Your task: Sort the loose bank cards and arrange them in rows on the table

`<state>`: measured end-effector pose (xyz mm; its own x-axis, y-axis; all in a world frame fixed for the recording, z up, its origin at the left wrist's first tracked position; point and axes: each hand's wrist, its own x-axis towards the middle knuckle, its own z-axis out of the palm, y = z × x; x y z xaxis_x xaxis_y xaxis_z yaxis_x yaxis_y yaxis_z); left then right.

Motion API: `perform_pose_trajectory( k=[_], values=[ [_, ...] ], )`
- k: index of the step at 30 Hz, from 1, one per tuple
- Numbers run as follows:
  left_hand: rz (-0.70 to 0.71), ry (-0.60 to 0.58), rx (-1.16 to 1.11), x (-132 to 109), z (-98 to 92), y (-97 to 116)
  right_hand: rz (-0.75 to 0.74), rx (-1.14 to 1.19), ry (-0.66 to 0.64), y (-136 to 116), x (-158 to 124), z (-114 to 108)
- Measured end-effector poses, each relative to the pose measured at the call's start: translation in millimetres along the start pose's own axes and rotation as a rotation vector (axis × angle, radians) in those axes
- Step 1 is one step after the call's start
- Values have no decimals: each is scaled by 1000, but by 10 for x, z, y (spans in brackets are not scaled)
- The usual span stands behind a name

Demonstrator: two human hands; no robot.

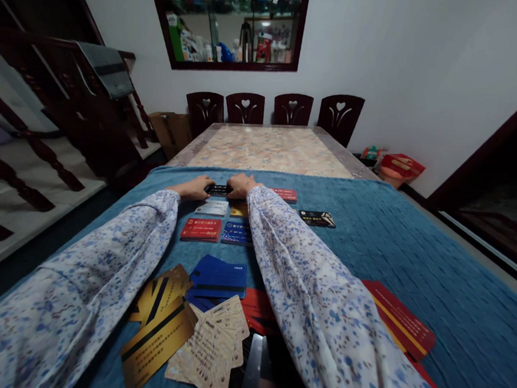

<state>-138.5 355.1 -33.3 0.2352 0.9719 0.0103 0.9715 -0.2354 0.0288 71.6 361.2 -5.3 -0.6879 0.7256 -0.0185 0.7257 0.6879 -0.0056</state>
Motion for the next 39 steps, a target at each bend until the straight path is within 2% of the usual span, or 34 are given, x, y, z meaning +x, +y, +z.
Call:
perform_pose_trajectory(
  k=[10, 19, 28, 39],
  values=[
    [-6, 99, -78, -101, 13, 2, 10, -42, 9, -12, -33, 1],
    [-12, 162, -93, -259, -42, 59, -22, -28, 95, -66, -179, -106],
    [36, 329, -105, -492, -236, 298, -34, -46, 207, -149, -405, -223],
    [50, 385, -70, -790, -277, 581, -58, -85, 229, -232, -762, -333]
  ],
)
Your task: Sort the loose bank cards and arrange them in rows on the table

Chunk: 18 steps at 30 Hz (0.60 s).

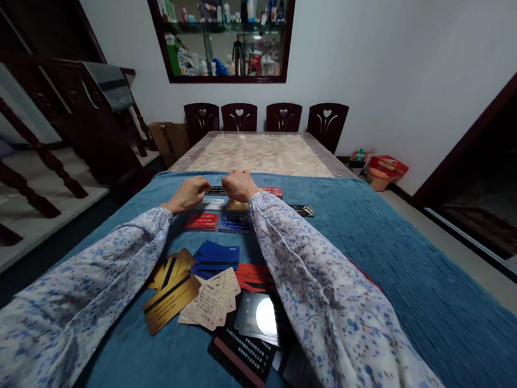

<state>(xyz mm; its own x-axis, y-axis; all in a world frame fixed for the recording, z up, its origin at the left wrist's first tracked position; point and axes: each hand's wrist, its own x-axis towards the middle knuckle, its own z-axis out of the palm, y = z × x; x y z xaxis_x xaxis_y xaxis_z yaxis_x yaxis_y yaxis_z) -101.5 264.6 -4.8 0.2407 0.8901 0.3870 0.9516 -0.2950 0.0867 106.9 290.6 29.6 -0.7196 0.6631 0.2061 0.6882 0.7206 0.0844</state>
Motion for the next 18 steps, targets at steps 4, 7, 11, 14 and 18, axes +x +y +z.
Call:
perform_pose_trajectory(
  k=[4, 7, 11, 14, 18],
  values=[
    [-4, 14, -6, -116, -51, 112, -12, -1, 5, -51, -143, -62],
    [3, 17, -9, -201, -71, 182, -16, -1, 15, -89, -249, -87],
    [11, 25, -43, -306, -63, 248, -26, 3, 18, -122, -385, -99],
    [27, 26, -66, -385, -70, 315, -35, 8, 20, -139, -486, -103],
    [43, 42, -80, -496, -108, 439, -33, 4, 10, -172, -615, -116]
  ],
)
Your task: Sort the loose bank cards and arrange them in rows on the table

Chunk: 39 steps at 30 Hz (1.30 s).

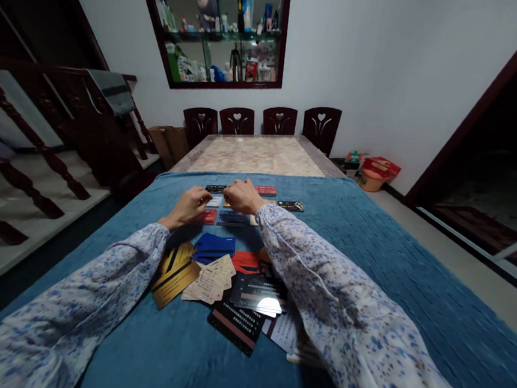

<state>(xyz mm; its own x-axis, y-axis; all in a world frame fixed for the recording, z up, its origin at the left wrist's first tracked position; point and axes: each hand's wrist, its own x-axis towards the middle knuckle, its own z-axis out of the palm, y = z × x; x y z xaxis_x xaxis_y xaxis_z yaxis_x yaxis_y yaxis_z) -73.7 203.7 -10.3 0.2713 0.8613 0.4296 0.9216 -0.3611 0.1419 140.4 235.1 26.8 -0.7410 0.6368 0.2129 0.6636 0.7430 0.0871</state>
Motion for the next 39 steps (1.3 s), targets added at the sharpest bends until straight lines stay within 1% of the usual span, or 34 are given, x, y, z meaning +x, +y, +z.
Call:
perform_pose_trajectory(
  k=[5, 13, 21, 27, 35, 39],
  values=[
    [51, 22, -20, -119, -5, 119, 4, -23, -14, -22, -153, 9],
    [116, 92, -88, -297, 96, 234, -28, 21, 55, 5, -402, 73],
    [180, 130, -133, -526, 88, 490, -67, 42, 72, -74, -668, 80],
    [238, 166, -126, -655, 63, 673, -28, 46, 93, -112, -901, 69],
    [288, 147, -152, -828, 56, 896, -63, 32, 179, -84, -1221, 119],
    [304, 118, -139, -914, 9, 1027, -62, 13, 209, -92, -1385, 157]
  ],
)
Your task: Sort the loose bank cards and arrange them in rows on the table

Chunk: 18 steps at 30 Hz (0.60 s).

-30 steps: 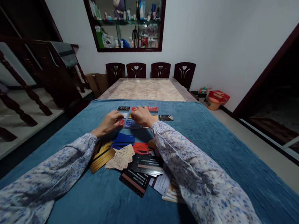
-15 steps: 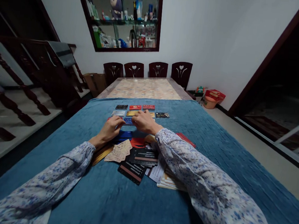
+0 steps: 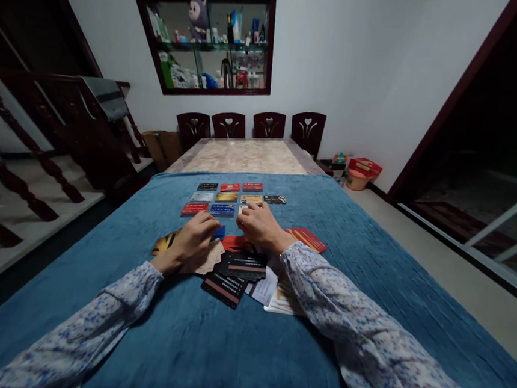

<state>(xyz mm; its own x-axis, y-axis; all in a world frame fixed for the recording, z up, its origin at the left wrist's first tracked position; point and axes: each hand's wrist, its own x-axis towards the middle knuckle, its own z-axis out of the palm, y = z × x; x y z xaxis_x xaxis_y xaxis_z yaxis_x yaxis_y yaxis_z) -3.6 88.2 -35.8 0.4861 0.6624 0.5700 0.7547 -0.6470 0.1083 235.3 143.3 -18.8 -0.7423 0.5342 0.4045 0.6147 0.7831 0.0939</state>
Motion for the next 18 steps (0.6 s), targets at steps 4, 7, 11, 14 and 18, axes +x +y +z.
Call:
perform_pose_trajectory(
  k=[4, 7, 11, 14, 18],
  values=[
    [9, -33, -23, -32, -51, 138, -17, -22, 37, -25, -185, -14],
    [18, -22, -30, -58, -58, 224, -30, -41, 89, -45, -318, -9],
    [41, -8, -23, -90, -46, 336, -15, -38, 141, -87, -456, 1],
    [72, -19, -24, -111, -44, 417, -9, -24, 150, -133, -532, -24],
    [101, -37, -55, -131, -43, 508, -18, 17, 129, -188, -616, -82]
  ],
)
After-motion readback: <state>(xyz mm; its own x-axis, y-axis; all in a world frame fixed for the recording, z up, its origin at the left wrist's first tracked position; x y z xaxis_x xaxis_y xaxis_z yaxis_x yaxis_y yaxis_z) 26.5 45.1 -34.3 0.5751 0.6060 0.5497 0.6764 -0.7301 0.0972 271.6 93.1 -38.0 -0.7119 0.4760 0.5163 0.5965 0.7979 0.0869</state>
